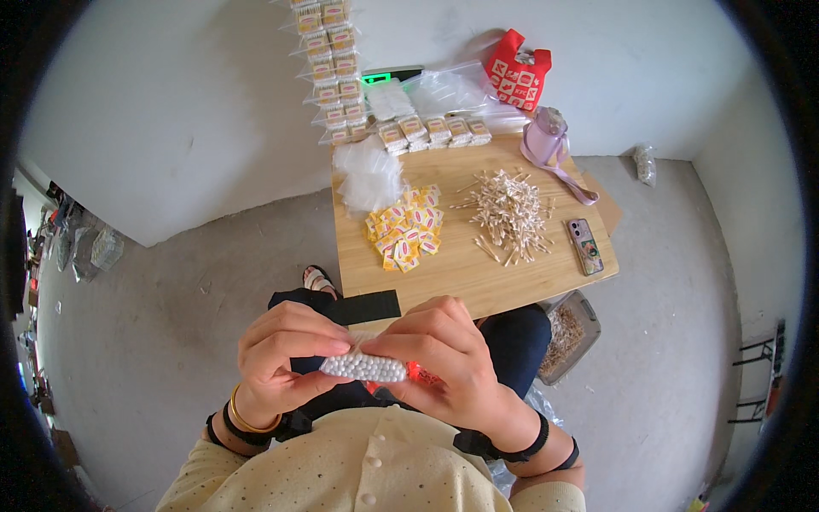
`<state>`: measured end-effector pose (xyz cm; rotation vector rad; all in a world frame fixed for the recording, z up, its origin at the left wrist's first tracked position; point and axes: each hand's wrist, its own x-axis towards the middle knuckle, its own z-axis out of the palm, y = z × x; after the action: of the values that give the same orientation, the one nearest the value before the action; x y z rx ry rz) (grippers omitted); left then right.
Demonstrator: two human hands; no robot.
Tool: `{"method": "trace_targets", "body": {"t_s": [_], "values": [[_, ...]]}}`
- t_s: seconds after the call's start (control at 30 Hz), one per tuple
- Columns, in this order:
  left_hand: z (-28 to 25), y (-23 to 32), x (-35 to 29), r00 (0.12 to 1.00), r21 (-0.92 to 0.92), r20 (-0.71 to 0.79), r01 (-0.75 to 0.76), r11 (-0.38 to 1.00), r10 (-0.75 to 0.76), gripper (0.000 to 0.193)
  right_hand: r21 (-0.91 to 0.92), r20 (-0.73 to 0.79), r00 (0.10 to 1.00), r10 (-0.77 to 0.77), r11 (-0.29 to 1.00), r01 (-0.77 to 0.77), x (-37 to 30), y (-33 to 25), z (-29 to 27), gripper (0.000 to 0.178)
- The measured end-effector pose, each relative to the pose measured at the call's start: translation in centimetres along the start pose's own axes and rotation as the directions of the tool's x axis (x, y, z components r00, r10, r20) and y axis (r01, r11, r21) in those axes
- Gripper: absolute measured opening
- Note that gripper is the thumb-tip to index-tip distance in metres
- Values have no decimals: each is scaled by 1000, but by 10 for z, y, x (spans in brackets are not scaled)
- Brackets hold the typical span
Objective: Packing bundles of cotton swabs into plastic bags.
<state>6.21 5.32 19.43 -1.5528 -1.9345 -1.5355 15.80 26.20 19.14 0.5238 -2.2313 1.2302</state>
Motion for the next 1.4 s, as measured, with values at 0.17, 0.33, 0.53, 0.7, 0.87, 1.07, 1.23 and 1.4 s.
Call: {"method": "trace_targets", "body": {"t_s": [0.17, 0.33, 0.53, 0.7, 0.87, 1.07, 1.23, 1.4], "values": [[1, 0, 0, 1000, -21, 18, 1, 1000, -1, 39, -9, 18, 1000, -17, 1000, 17, 2, -2, 0, 38], [4, 2, 1, 999, -86, 19, 39, 996, -37, 38, -20, 4, 999, -49, 999, 49, 2, -1, -1, 37], [5, 0, 0, 999, -106, 26, 33, 994, -31, 35, -28, -16, 998, -65, 998, 64, 1, 1, -1, 37], [4, -2, -3, 999, -130, 21, 49, 990, -47, 27, -14, -33, 999, -38, 999, 38, 2, 0, -1, 35], [5, -3, -5, 999, -103, 11, 43, 994, -42, 32, -57, 5, 996, -88, 995, 88, 4, 1, -3, 33], [2, -3, -3, 1000, -75, 11, 8, 997, -7, 41, -21, -1, 1000, -12, 1000, 12, 4, 0, -3, 35], [2, -4, -3, 998, -133, 60, 30, 991, -22, 32, 27, -12, 998, -61, 998, 61, 0, 5, -1, 34], [3, -6, -3, 997, -26, -69, -25, 999, 23, 50, -47, -63, 989, -131, 991, 129, -6, 3, 1, 36]]}}
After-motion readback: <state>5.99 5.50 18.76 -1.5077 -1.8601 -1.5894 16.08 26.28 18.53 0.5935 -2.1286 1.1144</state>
